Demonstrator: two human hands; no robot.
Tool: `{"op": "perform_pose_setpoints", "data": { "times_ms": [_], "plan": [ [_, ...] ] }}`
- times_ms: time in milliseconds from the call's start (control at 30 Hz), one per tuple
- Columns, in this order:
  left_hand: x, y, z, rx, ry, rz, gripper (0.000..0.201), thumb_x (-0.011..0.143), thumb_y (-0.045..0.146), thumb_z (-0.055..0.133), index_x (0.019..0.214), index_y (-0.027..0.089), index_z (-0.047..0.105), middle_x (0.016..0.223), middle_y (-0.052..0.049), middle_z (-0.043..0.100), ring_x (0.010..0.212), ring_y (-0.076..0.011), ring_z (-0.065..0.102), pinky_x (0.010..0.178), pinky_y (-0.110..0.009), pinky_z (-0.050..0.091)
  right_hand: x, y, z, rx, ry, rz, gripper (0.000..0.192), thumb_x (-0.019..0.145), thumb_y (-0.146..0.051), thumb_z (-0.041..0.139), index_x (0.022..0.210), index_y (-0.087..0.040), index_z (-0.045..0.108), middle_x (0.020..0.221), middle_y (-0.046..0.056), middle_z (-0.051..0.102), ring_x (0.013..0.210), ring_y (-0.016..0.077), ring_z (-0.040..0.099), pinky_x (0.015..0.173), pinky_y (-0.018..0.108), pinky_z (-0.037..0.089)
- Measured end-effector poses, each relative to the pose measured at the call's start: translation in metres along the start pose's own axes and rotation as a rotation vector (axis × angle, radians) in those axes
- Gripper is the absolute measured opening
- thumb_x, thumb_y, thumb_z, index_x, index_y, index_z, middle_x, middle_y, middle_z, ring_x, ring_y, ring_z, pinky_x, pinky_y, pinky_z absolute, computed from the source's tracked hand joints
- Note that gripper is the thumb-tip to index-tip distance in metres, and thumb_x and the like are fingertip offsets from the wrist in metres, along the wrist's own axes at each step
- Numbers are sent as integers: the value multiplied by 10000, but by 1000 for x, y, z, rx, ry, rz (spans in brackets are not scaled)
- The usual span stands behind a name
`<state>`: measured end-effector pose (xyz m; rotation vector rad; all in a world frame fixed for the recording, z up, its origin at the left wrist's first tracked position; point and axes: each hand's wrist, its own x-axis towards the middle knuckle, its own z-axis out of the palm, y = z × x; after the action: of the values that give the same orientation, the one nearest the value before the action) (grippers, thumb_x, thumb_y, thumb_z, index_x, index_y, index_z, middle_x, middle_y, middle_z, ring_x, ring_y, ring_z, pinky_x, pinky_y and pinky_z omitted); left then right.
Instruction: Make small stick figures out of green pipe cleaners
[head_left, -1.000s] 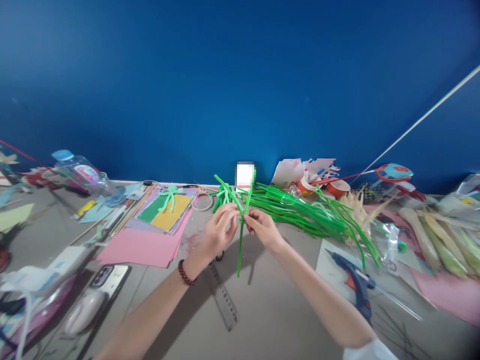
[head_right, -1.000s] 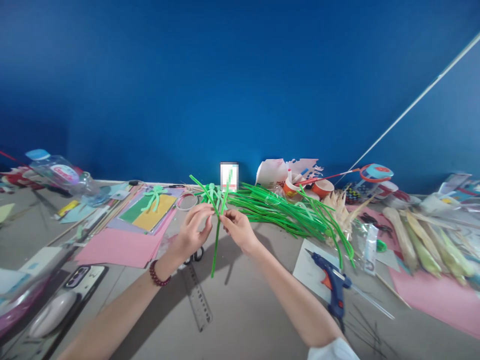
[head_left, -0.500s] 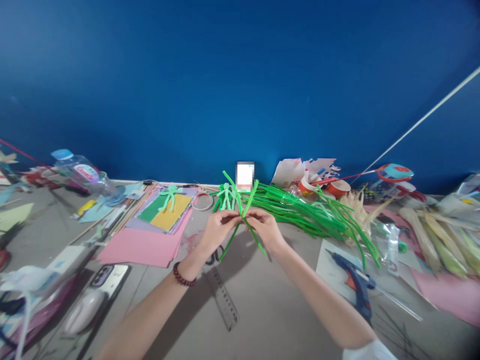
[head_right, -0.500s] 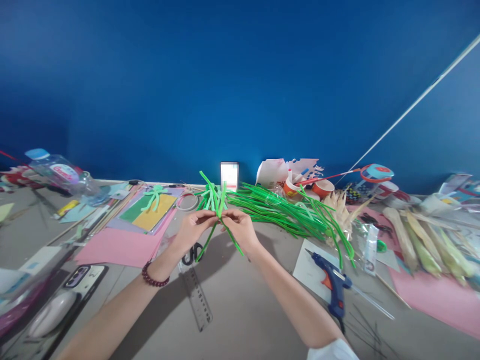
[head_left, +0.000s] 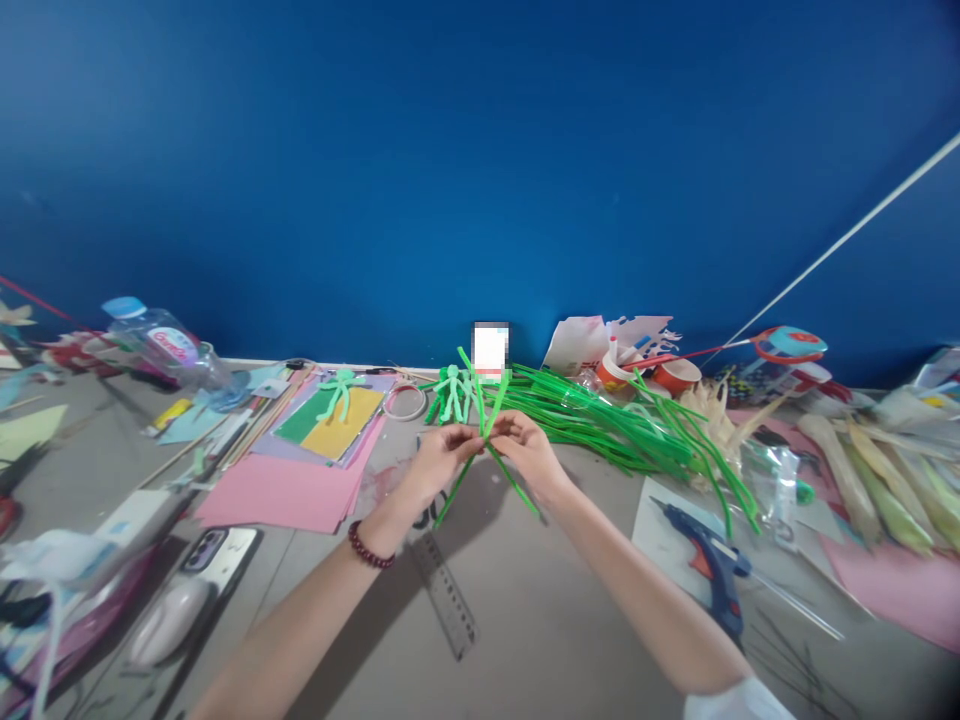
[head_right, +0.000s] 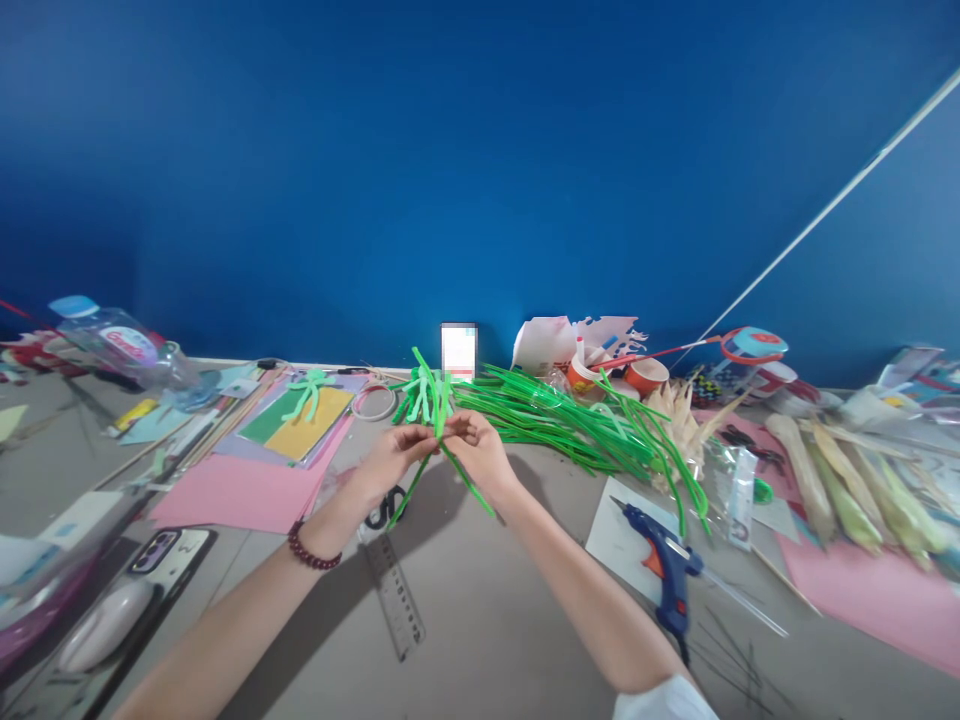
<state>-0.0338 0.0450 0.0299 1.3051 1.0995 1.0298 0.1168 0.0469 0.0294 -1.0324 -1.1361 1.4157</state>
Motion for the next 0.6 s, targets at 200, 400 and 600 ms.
{"op": "perform_pose_setpoints", "data": {
  "times_ms": [200, 400, 600],
  "plan": [
    [-1, 3, 5, 70, 42, 13, 311, 648, 432, 689, 641, 141, 579, 552, 38, 493, 501, -83, 401, 487, -209, 307, 0, 3, -3, -69, -91, 1, 248, 670, -302, 686, 866, -170, 612, 731, 9, 625, 685, 135, 591, 656, 272, 458],
    [-3, 1, 11, 77, 115, 3, 292, 648, 404, 693, 622, 144, 564, 547, 39, 489, 510, -88, 415, 503, -215, 317, 4, 6, -4, -148, -43, -26, 203, 645, -342, 707, 668, -158, 625, 628, -7, 612, 603, 123, 561, 613, 261, 445],
    [-3, -3, 16, -234, 160, -60, 287, 592, 384, 741, 629, 145, 587, 570, 28, 554, 539, -95, 490, 543, -221, 385, 3, 6, 0, -16, -17, 40, 256, 621, -387, 722, 701, -158, 639, 635, 13, 647, 592, 150, 595, 632, 301, 490]
  ]
}}
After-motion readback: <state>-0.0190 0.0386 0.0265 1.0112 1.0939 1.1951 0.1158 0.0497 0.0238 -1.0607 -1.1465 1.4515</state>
